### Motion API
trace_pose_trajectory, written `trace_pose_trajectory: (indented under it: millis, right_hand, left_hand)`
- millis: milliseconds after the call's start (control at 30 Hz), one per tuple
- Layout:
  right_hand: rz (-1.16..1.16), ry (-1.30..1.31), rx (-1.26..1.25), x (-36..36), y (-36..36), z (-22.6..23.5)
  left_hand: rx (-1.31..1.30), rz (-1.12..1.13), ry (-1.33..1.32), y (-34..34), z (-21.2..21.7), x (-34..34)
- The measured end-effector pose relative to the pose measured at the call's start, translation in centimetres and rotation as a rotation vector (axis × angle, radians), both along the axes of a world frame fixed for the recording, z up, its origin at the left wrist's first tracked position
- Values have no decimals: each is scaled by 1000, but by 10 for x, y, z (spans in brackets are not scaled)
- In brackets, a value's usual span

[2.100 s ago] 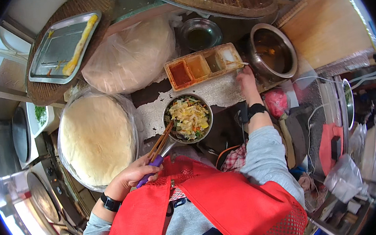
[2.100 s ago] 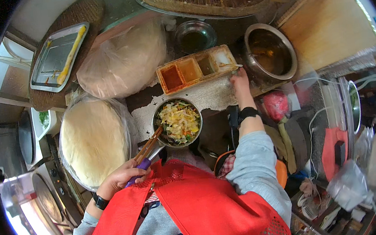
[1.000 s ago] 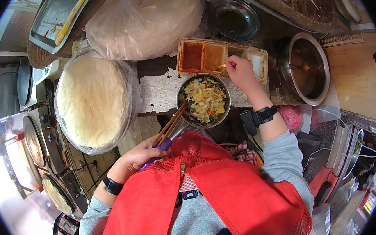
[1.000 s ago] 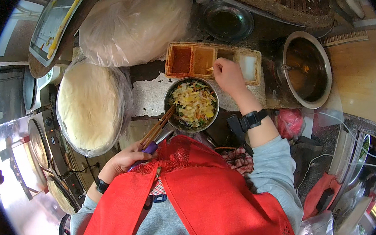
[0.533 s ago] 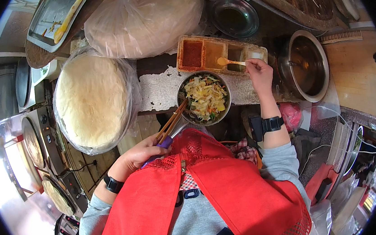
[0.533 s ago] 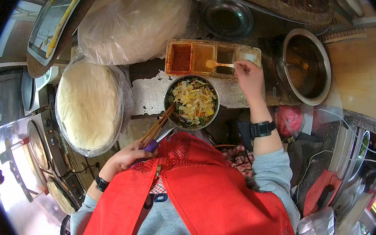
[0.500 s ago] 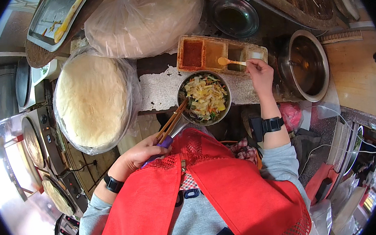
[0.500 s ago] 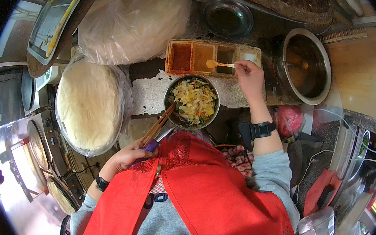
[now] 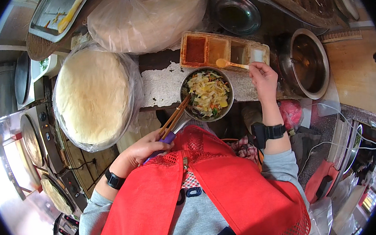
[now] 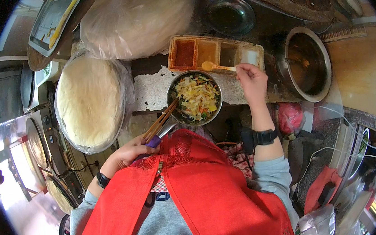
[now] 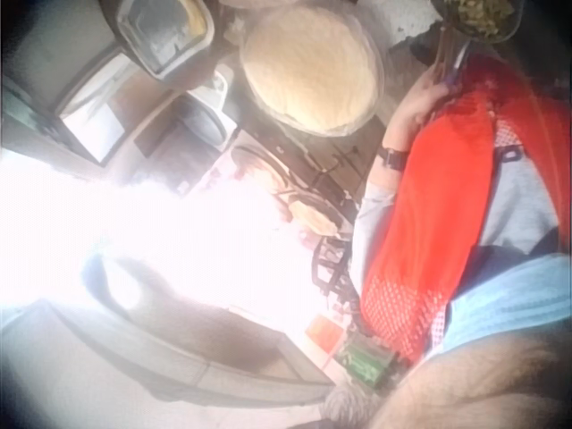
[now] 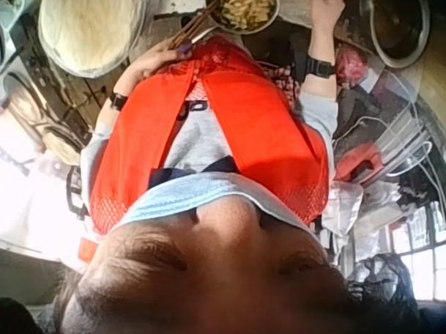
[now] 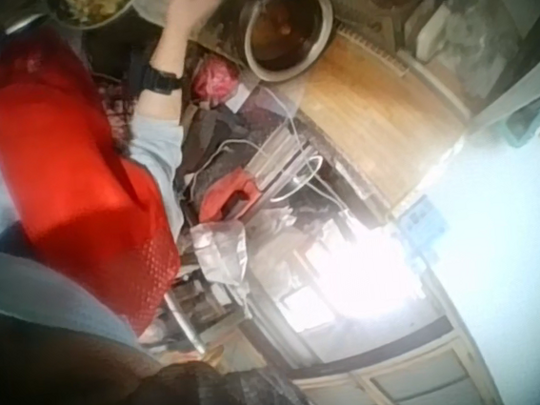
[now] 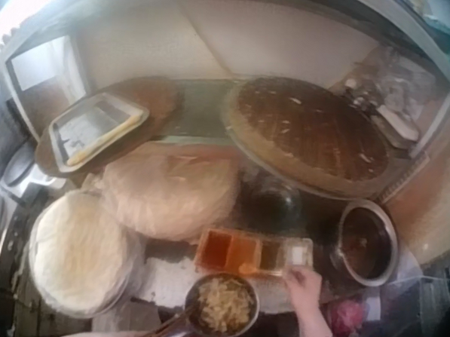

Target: The person assembles wraps by spreading a cooked vegetable and egg mixture onto thin flatbreads on a griddle, then adds seasonings and sauces. They use chopsticks and a spatula to handle the ingredients and a ladle to transfer the mixture.

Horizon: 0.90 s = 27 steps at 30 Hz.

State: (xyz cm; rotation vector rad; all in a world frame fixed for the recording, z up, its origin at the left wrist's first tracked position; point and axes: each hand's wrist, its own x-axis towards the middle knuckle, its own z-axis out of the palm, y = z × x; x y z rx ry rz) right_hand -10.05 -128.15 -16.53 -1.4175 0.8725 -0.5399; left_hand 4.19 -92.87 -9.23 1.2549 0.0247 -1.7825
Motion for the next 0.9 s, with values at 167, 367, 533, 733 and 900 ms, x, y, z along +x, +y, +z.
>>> trace_pose_trajectory:
  millis: [167,367,533,733,900]
  right_hand:
    - [105,-38,-29,-23,17,27]
    - [198,5,5,-38,26,35]
    - [136,39,-55,-41,26,32]
    - [76,-77,-37,-40,25,24]
    - [70,-49,0,-38,26,17]
  left_hand:
    - [26,12,46,1,-4,1]
    - [-15,26,77,-1,-4,2]
    - [-2,16,100,-1,-3,2]
    - [-7,31,102,1,-6,2]
    - [0,36,85,2,-8,0]
